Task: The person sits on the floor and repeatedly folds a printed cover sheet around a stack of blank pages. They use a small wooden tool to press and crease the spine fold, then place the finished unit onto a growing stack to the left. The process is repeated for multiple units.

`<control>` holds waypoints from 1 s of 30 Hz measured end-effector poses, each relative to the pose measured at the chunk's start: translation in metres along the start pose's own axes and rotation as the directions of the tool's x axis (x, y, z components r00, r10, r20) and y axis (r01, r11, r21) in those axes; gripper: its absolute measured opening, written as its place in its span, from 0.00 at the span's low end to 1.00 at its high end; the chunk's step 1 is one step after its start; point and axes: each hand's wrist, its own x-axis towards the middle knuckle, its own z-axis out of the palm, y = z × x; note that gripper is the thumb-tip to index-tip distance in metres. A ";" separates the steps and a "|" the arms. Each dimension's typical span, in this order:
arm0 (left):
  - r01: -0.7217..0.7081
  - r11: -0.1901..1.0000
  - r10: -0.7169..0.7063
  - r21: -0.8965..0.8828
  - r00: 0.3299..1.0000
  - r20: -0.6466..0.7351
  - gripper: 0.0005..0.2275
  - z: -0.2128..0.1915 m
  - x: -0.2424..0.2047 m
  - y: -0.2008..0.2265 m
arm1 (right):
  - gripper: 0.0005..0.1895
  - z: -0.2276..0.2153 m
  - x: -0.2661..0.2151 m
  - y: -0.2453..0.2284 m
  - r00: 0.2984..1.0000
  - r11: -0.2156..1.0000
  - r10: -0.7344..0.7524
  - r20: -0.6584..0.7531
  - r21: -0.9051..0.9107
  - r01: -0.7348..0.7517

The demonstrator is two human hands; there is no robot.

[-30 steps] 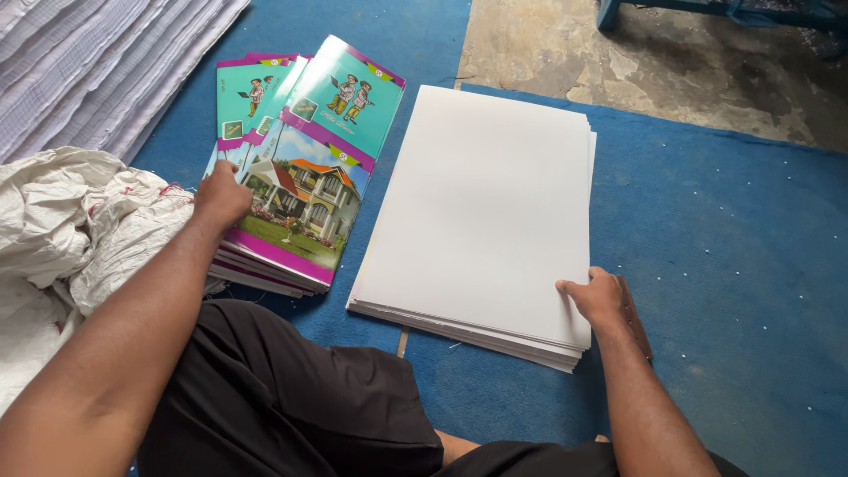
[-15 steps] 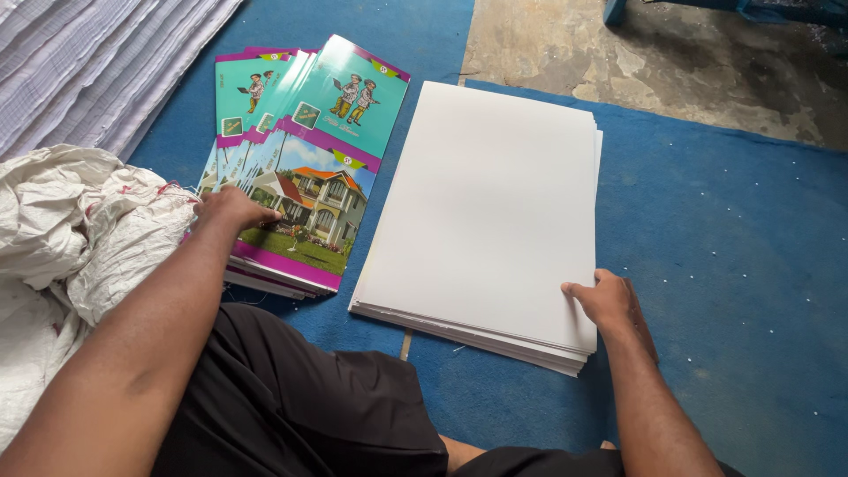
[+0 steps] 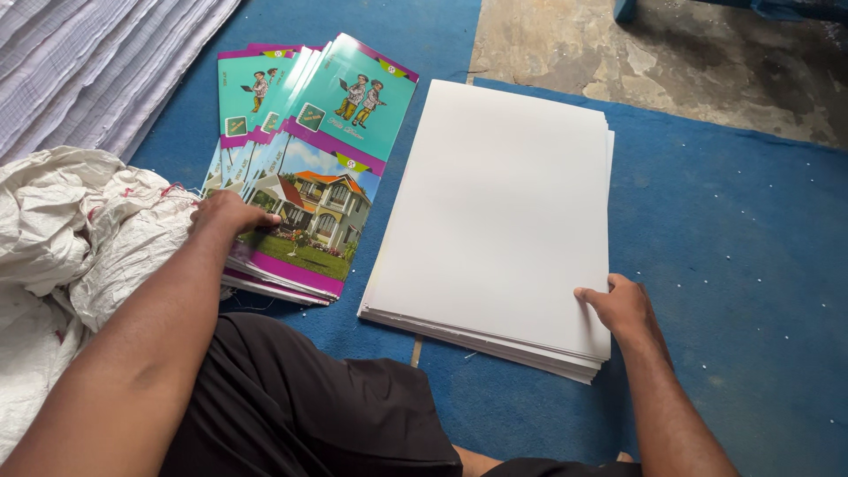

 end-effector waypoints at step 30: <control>0.041 0.997 -0.021 0.070 0.963 -0.270 0.47 -0.007 0.006 -0.007 | 0.36 0.011 0.018 0.009 0.997 0.997 0.073 -0.004 -0.037 -0.073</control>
